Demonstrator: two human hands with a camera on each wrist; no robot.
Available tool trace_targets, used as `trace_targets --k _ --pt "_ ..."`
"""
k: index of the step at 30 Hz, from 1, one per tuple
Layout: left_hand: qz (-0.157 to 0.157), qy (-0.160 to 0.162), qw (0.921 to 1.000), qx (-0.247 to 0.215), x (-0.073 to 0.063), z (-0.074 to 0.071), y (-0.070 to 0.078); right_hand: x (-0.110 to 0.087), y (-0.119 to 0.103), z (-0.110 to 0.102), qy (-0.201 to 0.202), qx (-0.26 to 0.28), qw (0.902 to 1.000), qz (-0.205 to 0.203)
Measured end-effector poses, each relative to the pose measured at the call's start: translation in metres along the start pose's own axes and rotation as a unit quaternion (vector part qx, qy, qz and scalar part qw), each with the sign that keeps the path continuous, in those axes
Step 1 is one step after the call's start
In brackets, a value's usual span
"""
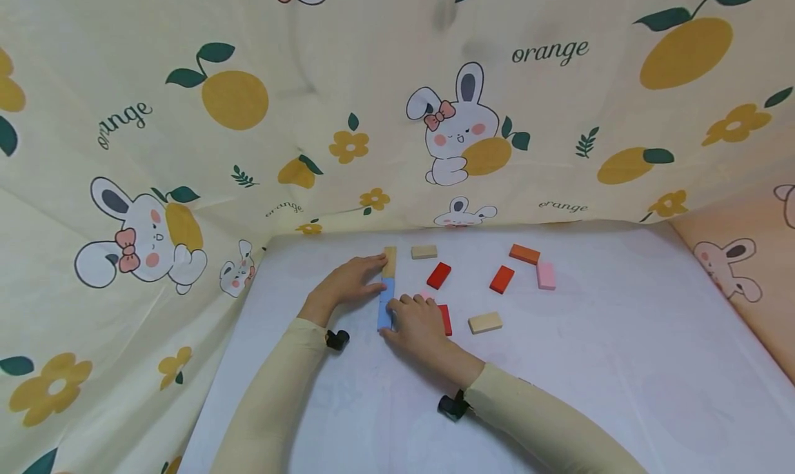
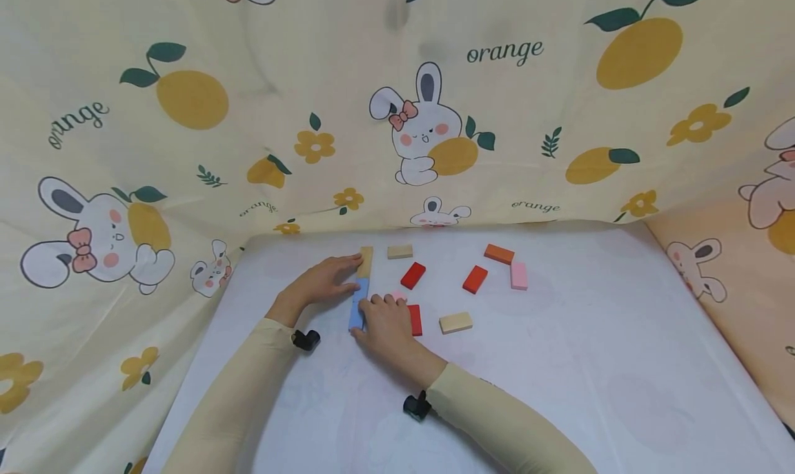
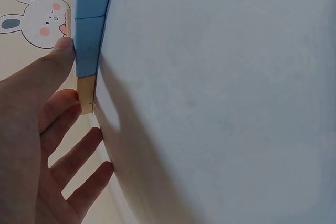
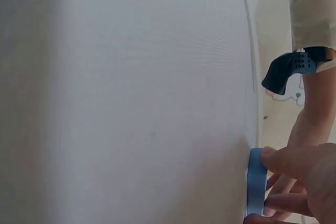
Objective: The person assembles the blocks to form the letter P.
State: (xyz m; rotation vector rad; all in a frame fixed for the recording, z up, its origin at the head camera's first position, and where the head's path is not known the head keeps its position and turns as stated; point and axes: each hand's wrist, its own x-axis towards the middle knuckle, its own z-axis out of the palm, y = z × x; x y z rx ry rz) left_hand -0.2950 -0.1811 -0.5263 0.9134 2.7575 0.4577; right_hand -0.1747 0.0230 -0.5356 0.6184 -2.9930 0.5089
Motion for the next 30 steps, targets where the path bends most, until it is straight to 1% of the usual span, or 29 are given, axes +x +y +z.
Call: trace_targets --k 6,9,14,19,22,25,30 --pt "0.004 -0.001 1.0000 0.006 0.001 0.003 -0.004 -0.005 0.003 -0.004 -0.014 0.008 0.9999 -0.005" --pt "0.004 -0.001 1.0000 0.007 0.002 0.003 -0.005 -0.010 0.010 -0.012 -0.012 0.028 0.9994 -0.014" --pt "0.005 -0.002 0.9999 0.013 0.003 0.002 -0.005 -0.021 0.025 -0.028 -0.001 0.055 0.9979 -0.033" --pt "0.001 -0.012 0.9996 0.025 0.003 0.001 -0.004 -0.032 0.045 -0.040 0.009 0.064 0.9960 -0.061" --pt "-0.003 -0.018 0.9992 0.036 0.004 0.001 -0.003 -0.038 0.058 -0.043 0.008 0.063 0.9957 -0.068" --pt "0.004 -0.018 0.9984 0.053 0.005 0.001 -0.004 -0.042 0.069 -0.044 0.006 0.051 0.9965 -0.065" --pt "0.036 -0.009 0.9963 0.078 0.007 0.001 -0.006 -0.044 0.083 -0.046 -0.004 0.025 0.9980 -0.057"
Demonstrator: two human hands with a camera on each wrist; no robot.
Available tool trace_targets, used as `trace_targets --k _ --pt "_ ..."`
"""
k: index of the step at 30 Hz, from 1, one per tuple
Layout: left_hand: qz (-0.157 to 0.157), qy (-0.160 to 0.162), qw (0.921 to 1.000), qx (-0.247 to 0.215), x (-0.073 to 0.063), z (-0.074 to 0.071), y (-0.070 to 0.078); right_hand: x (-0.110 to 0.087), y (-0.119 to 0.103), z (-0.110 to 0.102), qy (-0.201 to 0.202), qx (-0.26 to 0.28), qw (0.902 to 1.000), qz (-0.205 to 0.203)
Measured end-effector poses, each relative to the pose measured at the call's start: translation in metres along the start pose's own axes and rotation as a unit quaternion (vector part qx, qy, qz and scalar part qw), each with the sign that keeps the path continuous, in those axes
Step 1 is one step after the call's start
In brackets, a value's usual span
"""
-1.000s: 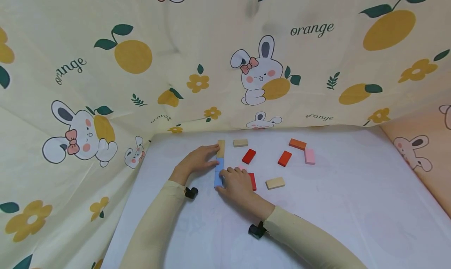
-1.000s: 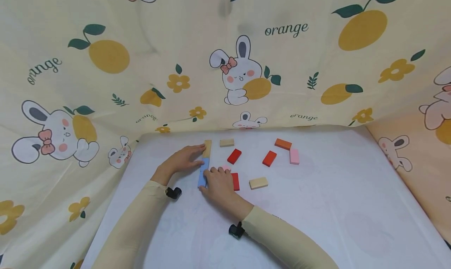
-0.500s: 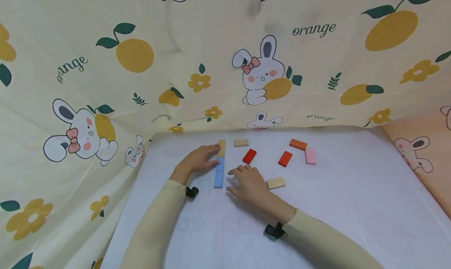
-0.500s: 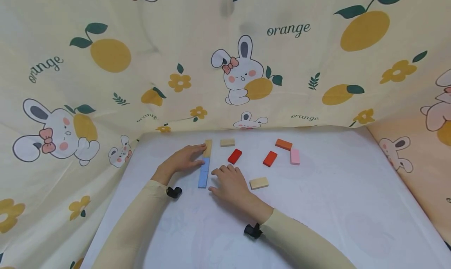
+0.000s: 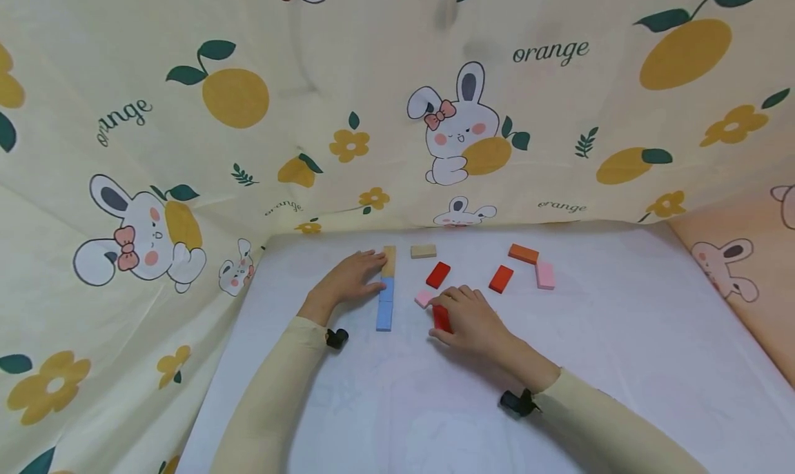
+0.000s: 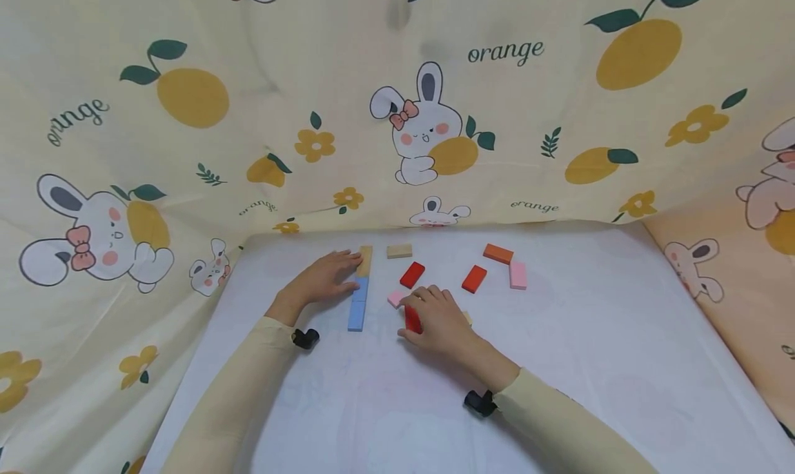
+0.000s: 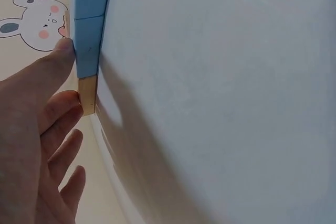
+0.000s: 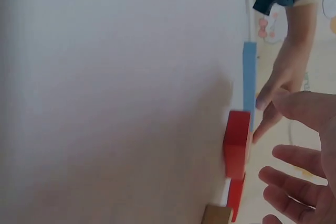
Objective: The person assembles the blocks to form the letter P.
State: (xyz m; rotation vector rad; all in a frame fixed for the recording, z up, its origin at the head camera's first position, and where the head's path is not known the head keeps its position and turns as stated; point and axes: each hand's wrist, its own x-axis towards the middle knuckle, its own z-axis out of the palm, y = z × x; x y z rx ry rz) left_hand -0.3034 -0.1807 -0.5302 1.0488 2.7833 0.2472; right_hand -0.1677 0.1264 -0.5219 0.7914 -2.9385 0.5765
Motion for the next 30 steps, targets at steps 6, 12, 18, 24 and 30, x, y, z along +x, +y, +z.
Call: trace_targets --k 6,12,18,24,30 --pt "0.017 0.003 0.9998 0.008 0.000 -0.001 0.000 -0.006 0.010 0.001 -0.017 -0.013 0.9998 0.004" --pt "0.005 -0.006 1.0000 0.003 0.000 -0.002 0.002 -0.010 0.016 0.001 -0.037 -0.002 0.9992 0.012" --pt "-0.001 -0.011 0.9999 0.007 0.000 -0.003 0.003 -0.007 0.019 0.000 -0.056 -0.001 0.9981 0.025" --pt "0.003 -0.009 0.9999 0.005 0.000 -0.002 0.003 -0.008 0.019 -0.002 -0.071 0.002 0.9971 0.024" --pt "0.002 -0.007 1.0000 0.000 0.000 -0.002 0.003 -0.013 0.012 0.001 -0.075 0.013 0.9971 0.005"
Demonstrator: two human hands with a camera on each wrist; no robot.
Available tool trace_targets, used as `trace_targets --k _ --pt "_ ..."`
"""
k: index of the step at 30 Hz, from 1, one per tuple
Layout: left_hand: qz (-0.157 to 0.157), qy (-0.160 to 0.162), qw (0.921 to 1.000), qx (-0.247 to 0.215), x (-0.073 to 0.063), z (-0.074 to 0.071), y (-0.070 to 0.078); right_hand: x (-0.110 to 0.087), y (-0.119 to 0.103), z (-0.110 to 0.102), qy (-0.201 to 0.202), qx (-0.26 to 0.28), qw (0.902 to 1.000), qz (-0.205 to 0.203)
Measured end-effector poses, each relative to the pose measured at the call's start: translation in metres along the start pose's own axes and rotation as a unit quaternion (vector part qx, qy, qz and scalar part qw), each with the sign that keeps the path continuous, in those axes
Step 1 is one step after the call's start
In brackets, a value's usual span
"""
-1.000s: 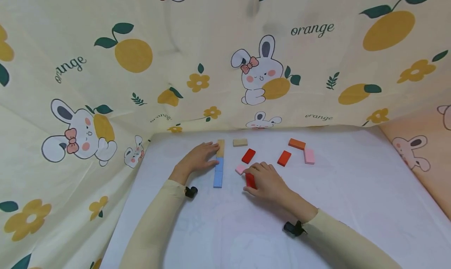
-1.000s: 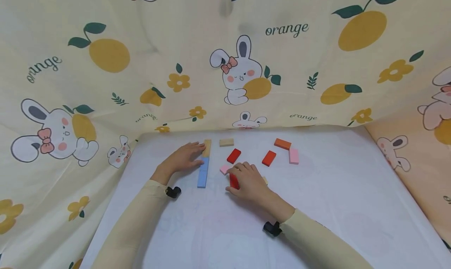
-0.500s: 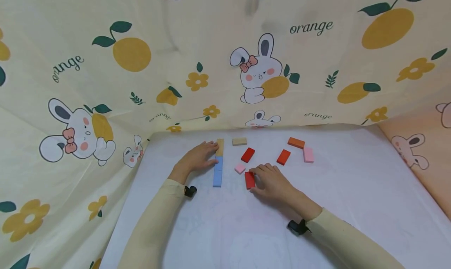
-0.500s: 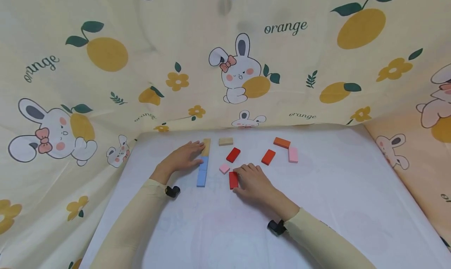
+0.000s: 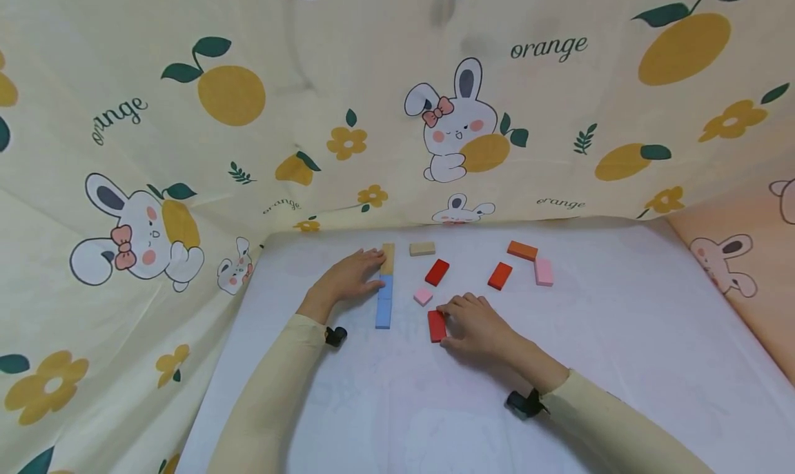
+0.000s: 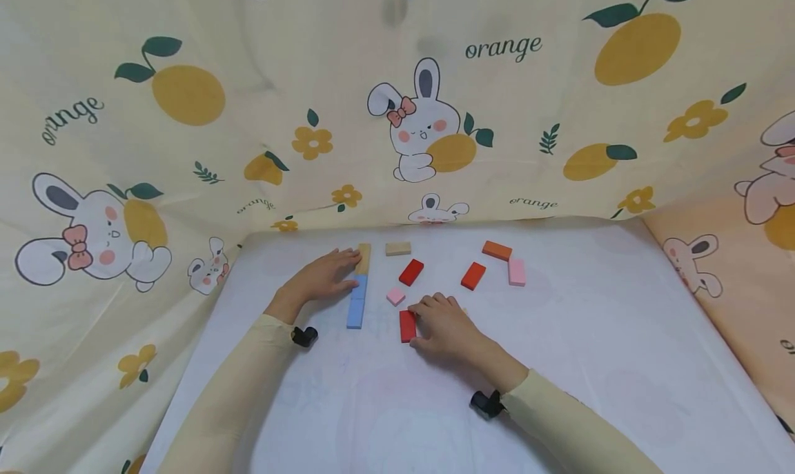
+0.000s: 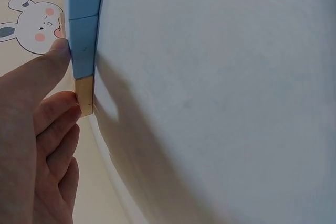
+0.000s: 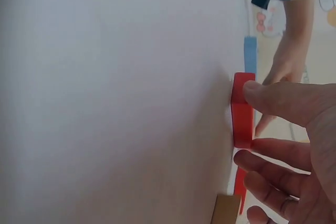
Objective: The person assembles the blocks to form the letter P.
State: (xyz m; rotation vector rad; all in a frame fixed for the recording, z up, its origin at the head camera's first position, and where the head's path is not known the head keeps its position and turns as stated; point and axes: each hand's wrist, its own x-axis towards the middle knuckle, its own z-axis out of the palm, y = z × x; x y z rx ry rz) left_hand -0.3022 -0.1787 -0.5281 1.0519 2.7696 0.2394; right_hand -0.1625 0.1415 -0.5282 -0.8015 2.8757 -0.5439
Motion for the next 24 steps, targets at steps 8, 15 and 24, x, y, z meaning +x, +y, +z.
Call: trace_targets --k 8,15,24 --pt "-0.022 -0.015 0.9996 -0.014 0.000 0.001 0.000 0.000 -0.017 0.010 -0.004 0.036 0.9990 -0.026" --pt "-0.032 -0.014 0.9989 -0.029 0.001 0.001 0.001 0.005 -0.030 0.018 -0.010 0.060 0.9977 -0.029" --pt "-0.033 -0.014 0.9990 -0.025 0.000 0.002 0.000 0.012 -0.050 0.029 -0.002 0.061 0.9969 -0.049"
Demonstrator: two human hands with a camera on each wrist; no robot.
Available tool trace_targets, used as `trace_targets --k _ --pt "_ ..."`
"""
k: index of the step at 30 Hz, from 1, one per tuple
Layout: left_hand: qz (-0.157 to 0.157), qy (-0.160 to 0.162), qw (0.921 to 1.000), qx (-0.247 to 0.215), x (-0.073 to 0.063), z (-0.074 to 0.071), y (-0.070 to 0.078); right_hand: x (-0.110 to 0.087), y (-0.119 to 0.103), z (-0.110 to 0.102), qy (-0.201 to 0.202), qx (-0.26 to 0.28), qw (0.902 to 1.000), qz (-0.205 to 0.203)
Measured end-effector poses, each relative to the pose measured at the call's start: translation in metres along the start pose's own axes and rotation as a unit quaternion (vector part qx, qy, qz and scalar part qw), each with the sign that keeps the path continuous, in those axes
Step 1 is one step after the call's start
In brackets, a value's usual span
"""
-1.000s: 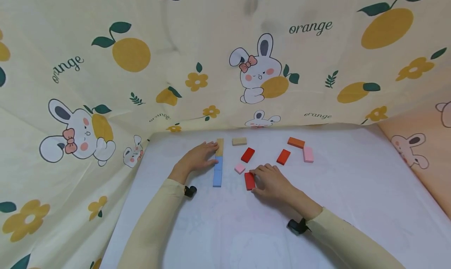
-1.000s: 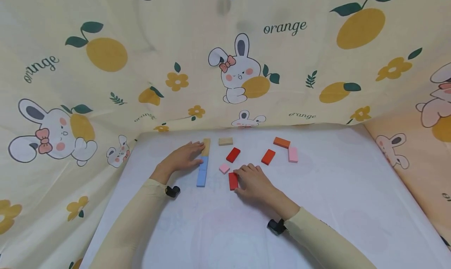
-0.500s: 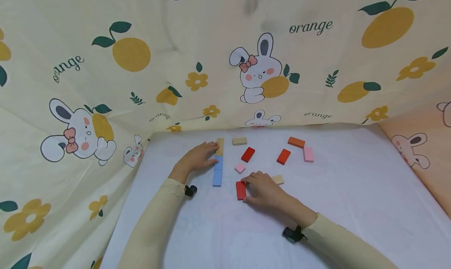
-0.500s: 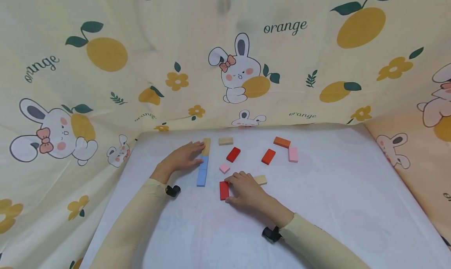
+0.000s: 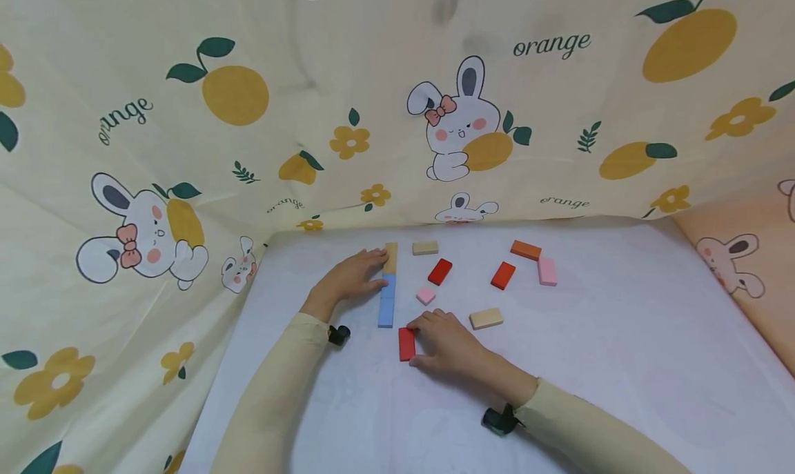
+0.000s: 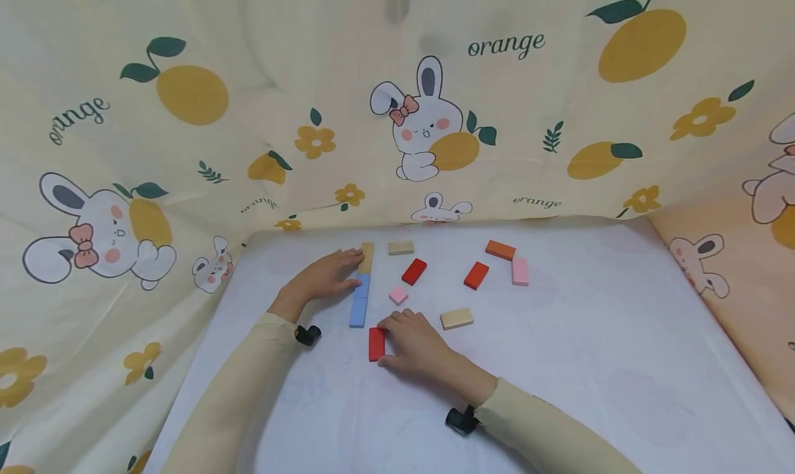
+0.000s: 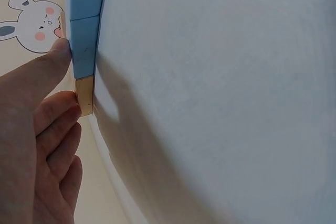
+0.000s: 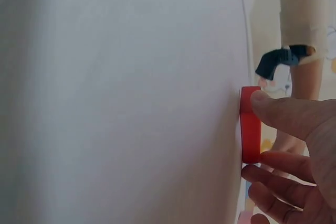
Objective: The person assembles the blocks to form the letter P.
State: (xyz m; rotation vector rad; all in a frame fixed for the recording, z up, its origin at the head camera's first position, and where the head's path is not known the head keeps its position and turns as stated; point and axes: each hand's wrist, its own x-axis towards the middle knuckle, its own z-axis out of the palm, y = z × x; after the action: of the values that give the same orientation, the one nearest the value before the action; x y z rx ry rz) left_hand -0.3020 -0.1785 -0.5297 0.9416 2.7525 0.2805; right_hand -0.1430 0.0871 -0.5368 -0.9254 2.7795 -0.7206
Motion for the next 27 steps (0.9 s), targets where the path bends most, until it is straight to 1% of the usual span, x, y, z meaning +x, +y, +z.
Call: trace_targets --k 3,10,12,17,22,27 --pt "0.001 0.001 1.0000 -0.002 0.000 -0.001 0.000 0.002 -0.005 0.003 0.006 0.005 1.0000 -0.002" --pt "0.025 0.015 0.9996 0.000 0.000 -0.001 0.000 0.006 -0.015 0.009 0.023 0.013 0.9996 -0.003" --pt "0.027 0.016 0.9995 0.001 0.000 0.000 0.000 0.008 -0.016 0.011 0.026 0.014 0.9996 0.000" --pt "0.024 0.017 0.9996 -0.003 0.001 0.001 -0.001 0.010 -0.020 0.012 0.020 0.026 0.9994 0.011" --pt "0.017 0.013 0.9998 0.000 0.001 0.001 -0.001 0.011 -0.023 0.012 0.015 0.025 0.9995 0.010" --pt "0.016 0.010 0.9998 0.001 0.000 0.000 -0.001 0.014 -0.028 0.013 0.008 0.057 0.9981 0.024"
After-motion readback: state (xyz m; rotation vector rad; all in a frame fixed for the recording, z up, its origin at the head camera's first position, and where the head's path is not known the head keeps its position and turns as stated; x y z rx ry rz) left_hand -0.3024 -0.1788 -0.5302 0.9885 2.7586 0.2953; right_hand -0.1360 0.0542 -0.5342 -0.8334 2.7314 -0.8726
